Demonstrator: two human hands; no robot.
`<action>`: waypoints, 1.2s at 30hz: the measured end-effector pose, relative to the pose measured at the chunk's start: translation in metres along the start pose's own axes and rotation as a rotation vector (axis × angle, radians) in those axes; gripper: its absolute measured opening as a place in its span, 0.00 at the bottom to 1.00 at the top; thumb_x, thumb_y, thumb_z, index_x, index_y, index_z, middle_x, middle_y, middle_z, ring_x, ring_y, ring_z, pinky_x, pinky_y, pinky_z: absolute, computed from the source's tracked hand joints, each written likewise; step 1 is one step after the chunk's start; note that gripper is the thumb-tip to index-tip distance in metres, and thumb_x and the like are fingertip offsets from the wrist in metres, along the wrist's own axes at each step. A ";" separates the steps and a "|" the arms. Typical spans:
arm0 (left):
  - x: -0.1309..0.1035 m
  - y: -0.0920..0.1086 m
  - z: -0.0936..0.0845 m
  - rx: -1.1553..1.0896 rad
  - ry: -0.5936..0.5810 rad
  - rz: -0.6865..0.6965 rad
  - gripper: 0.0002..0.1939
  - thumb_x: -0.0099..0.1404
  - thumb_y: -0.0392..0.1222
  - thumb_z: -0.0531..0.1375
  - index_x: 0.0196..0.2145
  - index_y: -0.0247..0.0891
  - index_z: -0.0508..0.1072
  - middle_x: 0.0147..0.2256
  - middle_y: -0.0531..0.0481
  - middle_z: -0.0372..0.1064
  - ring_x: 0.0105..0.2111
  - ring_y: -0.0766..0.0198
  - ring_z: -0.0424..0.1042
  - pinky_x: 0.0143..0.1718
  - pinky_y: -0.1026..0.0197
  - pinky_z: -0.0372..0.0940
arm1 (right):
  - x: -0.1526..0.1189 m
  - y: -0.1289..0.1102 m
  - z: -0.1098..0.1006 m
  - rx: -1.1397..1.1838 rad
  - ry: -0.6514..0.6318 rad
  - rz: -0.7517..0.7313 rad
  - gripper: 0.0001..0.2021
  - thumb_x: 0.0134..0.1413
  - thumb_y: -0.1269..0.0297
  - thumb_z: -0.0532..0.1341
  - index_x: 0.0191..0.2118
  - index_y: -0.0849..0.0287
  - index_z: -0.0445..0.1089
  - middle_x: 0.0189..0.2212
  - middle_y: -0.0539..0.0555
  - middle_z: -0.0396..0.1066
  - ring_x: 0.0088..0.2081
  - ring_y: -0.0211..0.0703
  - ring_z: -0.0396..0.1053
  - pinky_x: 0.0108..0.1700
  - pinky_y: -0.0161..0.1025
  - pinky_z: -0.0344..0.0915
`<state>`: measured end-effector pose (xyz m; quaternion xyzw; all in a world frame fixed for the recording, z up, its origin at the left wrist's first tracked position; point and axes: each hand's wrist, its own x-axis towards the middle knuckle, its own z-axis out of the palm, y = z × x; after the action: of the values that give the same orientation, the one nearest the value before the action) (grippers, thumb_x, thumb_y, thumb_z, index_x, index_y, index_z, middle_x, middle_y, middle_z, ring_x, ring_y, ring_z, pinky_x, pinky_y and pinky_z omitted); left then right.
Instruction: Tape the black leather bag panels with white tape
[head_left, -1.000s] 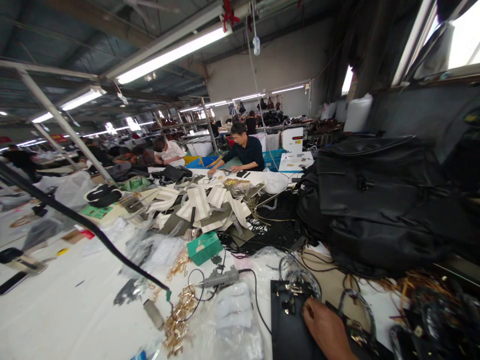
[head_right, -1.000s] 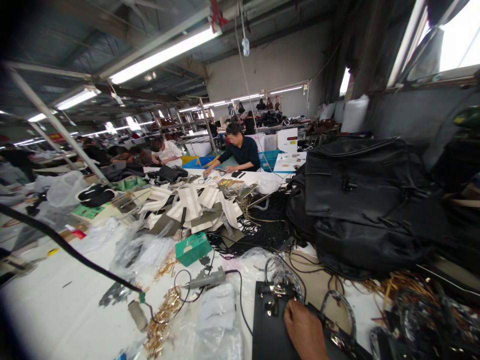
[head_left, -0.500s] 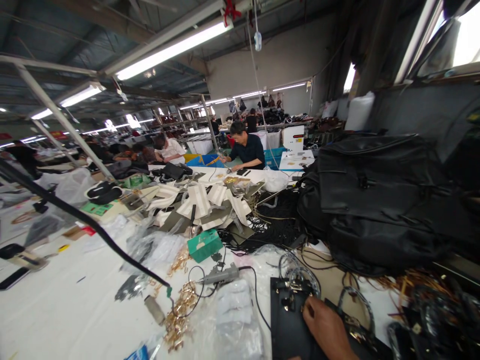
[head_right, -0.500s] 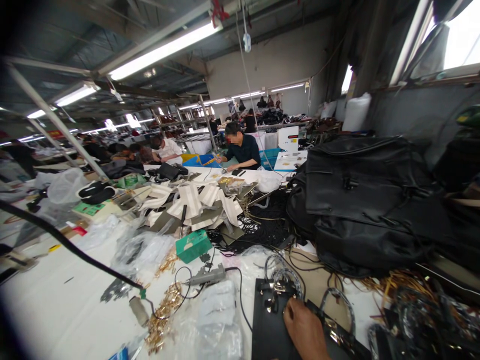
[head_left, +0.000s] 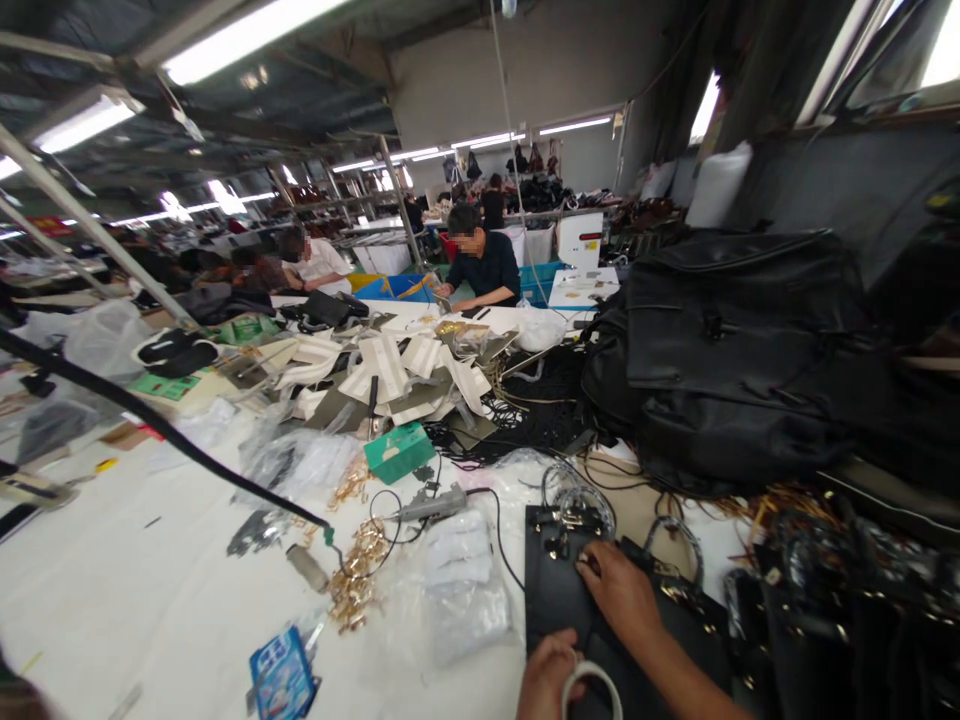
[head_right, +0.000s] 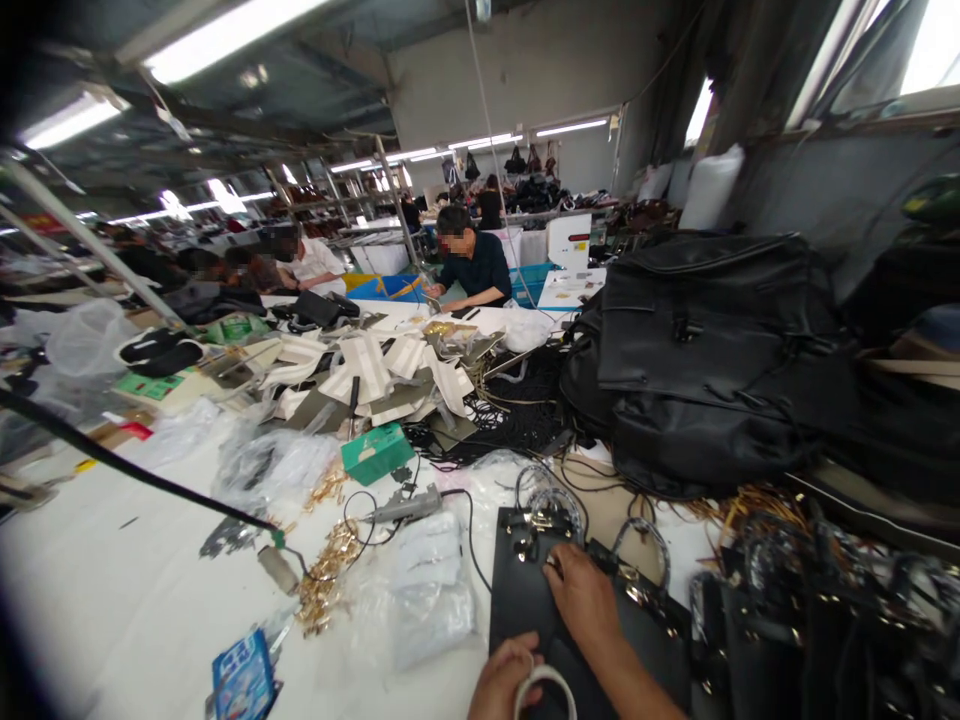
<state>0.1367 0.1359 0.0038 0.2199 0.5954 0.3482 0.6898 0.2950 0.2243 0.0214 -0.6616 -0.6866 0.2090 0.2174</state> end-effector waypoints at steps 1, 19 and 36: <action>0.000 -0.001 0.000 -0.008 -0.004 0.014 0.22 0.48 0.56 0.65 0.34 0.34 0.76 0.50 0.39 0.71 0.49 0.48 0.70 0.44 0.53 0.66 | -0.001 0.000 -0.001 0.011 -0.002 0.008 0.06 0.57 0.62 0.55 0.36 0.54 0.68 0.34 0.51 0.71 0.37 0.44 0.71 0.38 0.37 0.62; -0.008 0.002 0.003 -0.044 -0.017 0.053 0.16 0.51 0.52 0.62 0.29 0.36 0.74 0.54 0.39 0.68 0.50 0.48 0.70 0.44 0.53 0.65 | 0.015 0.009 0.000 0.005 -0.001 0.065 0.08 0.57 0.64 0.55 0.30 0.55 0.69 0.29 0.50 0.72 0.32 0.40 0.69 0.36 0.35 0.58; -0.058 0.029 0.020 -0.012 0.062 0.216 0.20 0.59 0.58 0.60 0.36 0.38 0.70 0.23 0.56 0.68 0.18 0.71 0.64 0.21 0.67 0.56 | -0.043 -0.019 -0.050 0.491 -0.077 0.030 0.14 0.58 0.55 0.57 0.40 0.56 0.75 0.37 0.55 0.73 0.39 0.45 0.71 0.42 0.39 0.67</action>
<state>0.1467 0.1143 0.0670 0.2679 0.5870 0.4308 0.6309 0.3099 0.1807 0.0725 -0.5904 -0.6131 0.3980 0.3423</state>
